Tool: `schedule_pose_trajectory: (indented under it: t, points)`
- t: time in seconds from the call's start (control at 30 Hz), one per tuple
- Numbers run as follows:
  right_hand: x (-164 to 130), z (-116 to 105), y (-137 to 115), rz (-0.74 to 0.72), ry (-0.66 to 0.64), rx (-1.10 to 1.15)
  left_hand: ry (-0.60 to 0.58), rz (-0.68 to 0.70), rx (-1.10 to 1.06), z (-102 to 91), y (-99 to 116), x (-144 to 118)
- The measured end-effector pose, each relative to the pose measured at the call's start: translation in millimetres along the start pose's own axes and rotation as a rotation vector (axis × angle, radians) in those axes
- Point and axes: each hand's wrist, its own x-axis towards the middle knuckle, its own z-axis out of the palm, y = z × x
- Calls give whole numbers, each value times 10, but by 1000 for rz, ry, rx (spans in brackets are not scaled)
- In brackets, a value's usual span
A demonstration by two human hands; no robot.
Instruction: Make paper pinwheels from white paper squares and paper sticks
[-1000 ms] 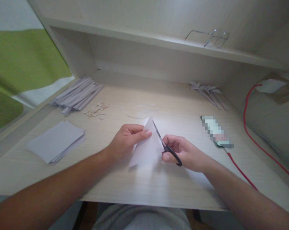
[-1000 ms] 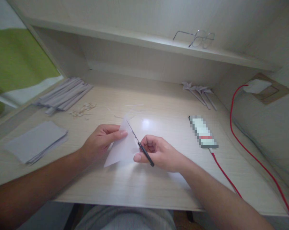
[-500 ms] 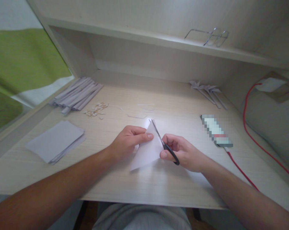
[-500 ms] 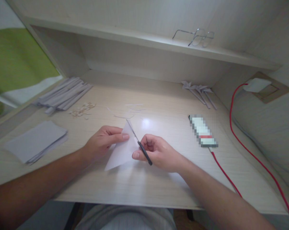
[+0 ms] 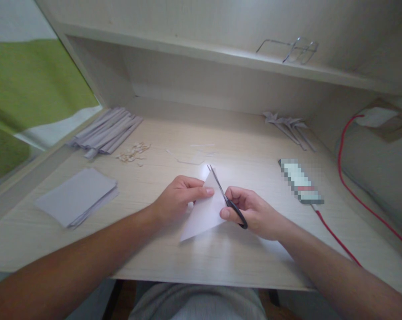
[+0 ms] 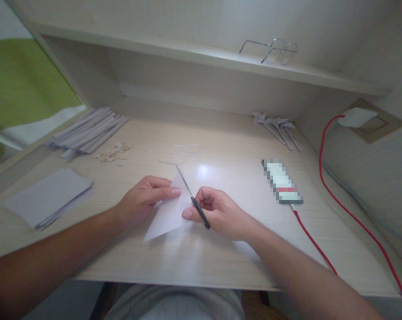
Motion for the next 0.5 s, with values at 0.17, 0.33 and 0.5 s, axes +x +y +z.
schedule_pose_trajectory:
  t: [0.17, 0.33, 0.5]
  points:
    - [19, 7, 28, -21, 8, -6, -6, 1, 13, 32, 25, -2]
    - [28, 33, 44, -18, 71, 18, 13, -16, 27, 40, 15, -1]
    - [27, 34, -15, -43, 180, 71, 16, 8, 44, 39, -33, 21]
